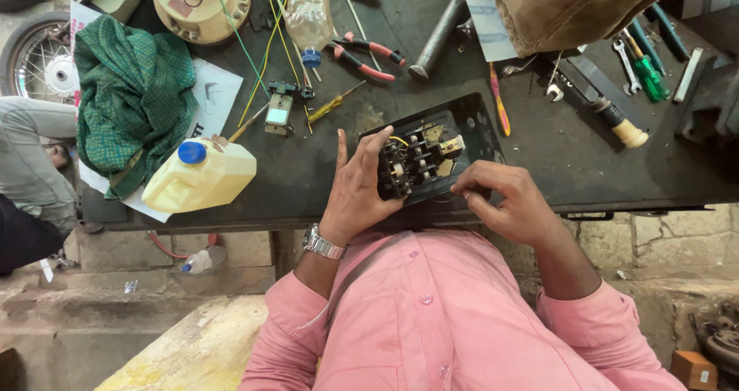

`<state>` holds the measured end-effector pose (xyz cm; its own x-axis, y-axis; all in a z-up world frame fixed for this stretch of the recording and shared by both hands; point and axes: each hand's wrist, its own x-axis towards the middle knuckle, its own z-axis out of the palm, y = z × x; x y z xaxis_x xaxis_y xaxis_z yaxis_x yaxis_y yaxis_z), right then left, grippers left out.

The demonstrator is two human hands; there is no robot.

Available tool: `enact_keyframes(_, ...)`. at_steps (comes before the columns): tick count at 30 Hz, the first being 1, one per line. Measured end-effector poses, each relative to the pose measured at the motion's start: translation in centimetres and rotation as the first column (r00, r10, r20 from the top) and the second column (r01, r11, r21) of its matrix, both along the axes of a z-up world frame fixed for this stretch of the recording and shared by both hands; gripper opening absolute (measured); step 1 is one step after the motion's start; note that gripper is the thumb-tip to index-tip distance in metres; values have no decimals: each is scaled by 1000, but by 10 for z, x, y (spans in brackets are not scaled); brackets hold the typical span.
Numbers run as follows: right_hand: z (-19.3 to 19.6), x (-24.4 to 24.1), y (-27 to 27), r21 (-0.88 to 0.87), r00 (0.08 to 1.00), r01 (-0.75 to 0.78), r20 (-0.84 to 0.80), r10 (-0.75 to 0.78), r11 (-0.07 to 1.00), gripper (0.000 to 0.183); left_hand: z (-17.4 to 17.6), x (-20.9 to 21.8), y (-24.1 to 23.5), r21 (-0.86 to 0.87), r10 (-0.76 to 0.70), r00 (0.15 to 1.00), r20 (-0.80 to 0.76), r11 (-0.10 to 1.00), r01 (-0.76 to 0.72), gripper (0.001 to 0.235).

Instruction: The person works on an electrical component, likely a starter solenoid, using a screwdriver to tighten or adjust internal connections. They handle the component and wires, occasionally reaching for tools on the workbench.

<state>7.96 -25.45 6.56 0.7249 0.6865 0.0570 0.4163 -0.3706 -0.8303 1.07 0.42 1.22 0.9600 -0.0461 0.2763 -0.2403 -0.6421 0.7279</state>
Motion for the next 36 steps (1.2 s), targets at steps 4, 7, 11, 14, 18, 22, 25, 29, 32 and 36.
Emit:
enact_keyframes(4, 1, 0, -1, -11, 1000, 5, -5, -6, 1000, 13, 4, 2, 1, 45, 26, 998, -50, 999, -24, 112)
enact_keyframes(7, 1, 0, -2, -9, 1000, 7, 2, -7, 1000, 14, 7, 2, 2, 113, 65, 995, -71, 992, -57, 107)
enact_keyframes(11, -6, -1, -1, 21, 999, 5, 31, -6, 1000, 15, 6, -4, 2, 188, 68, 994, -81, 981, -52, 95)
enact_keyframes(14, -4, 6, 19, 33, 999, 1, 53, -3, 999, 16, 14, -1, 3, 174, 69, 995, -77, 983, -55, 91)
enact_keyframes(18, -7, 13, 51, -96, 995, 42, 92, -33, 994, 16, 13, -5, 2, 79, 64, 997, -45, 995, -61, 87)
enact_keyframes(22, -12, 14, 79, -361, 980, 126, 189, -60, 924, 21, 3, -7, 5, 63, 80, 997, -13, 995, -79, 87)
enact_keyframes(25, -12, 13, 90, -282, 931, 139, 365, -27, 949, 25, -1, -9, 5, 59, 82, 997, -6, 995, -81, 86)
enact_keyframes(29, -9, 18, 98, -352, 911, 169, 412, -9, 920, 15, 0, -10, 6, 47, 69, 998, 9, 996, -70, 86)
enact_keyframes(32, -12, 22, 95, -358, 915, 156, 404, 2, 921, 12, -4, -15, 6, 42, 67, 998, 2, 997, -67, 85)
enact_keyframes(36, -13, 31, 94, -317, 943, 114, 332, -2, 941, 16, -4, -15, 8, 41, 53, 999, 10, 998, -53, 87)
